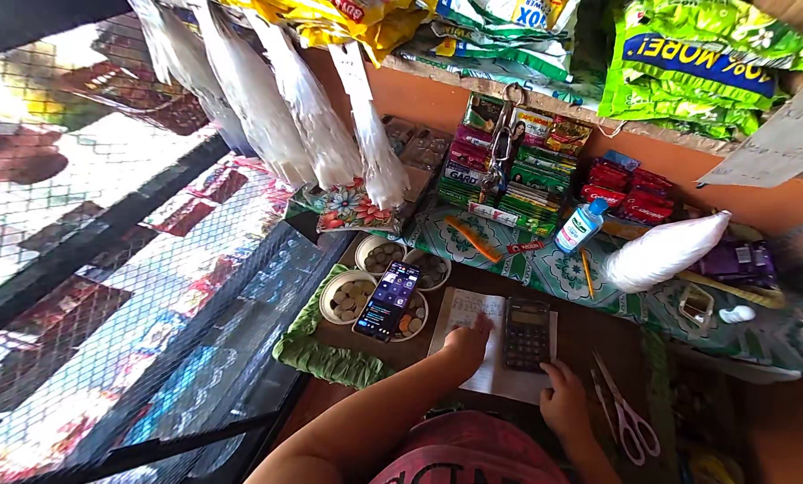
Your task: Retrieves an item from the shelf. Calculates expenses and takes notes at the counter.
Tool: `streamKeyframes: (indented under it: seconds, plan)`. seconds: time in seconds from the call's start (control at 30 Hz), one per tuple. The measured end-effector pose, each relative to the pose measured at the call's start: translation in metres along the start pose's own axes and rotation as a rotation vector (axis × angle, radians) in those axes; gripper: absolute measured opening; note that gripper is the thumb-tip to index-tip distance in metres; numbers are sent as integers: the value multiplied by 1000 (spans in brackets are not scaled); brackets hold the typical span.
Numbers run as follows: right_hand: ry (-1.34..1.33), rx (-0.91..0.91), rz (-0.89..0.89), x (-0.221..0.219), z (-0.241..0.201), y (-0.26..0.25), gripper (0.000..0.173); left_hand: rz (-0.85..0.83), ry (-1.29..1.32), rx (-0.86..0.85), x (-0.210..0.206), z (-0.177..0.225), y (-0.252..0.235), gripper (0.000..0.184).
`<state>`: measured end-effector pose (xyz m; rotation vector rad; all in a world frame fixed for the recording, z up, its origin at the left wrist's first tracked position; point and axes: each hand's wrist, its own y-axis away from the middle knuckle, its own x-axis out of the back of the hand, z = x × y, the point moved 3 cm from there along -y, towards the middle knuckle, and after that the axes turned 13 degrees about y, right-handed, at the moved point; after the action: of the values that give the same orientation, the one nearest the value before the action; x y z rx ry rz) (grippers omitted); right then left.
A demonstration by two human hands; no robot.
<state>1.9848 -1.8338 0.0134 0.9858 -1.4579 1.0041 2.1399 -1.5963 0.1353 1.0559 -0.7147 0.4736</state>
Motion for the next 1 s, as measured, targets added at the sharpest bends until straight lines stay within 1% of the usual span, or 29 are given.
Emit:
streamKeyframes:
  seconds: [0.07,0.13,0.37,0.5,0.67,0.73,0.87,1.0]
  plan:
    - [23,9,0,3,0,-1,51,13,31,-25,0,-1,-1,104]
    - [27,26,18,5,1,-1,52,3,42,-24,1,-1,-1,108]
    - [57,50,44,3,4,-2,53,1,30,-28,1,0,-1,105]
    - [65,40,59,1,4,-3,53,0,20,-28,0,0,-1,107]
    - [79,51,72,4,2,-7,47,-9,4,-22,0,1,-2,104]
    - [71,70,61,11,-6,-9,47,-13,-2,-18,0,1,-2,104]
    - [65,127,29,26,-36,-11,49,-13,-4,-13,-1,1,-3,104]
    - [52,82,43,31,-43,-15,48,-11,-7,-18,0,1,-1,103]
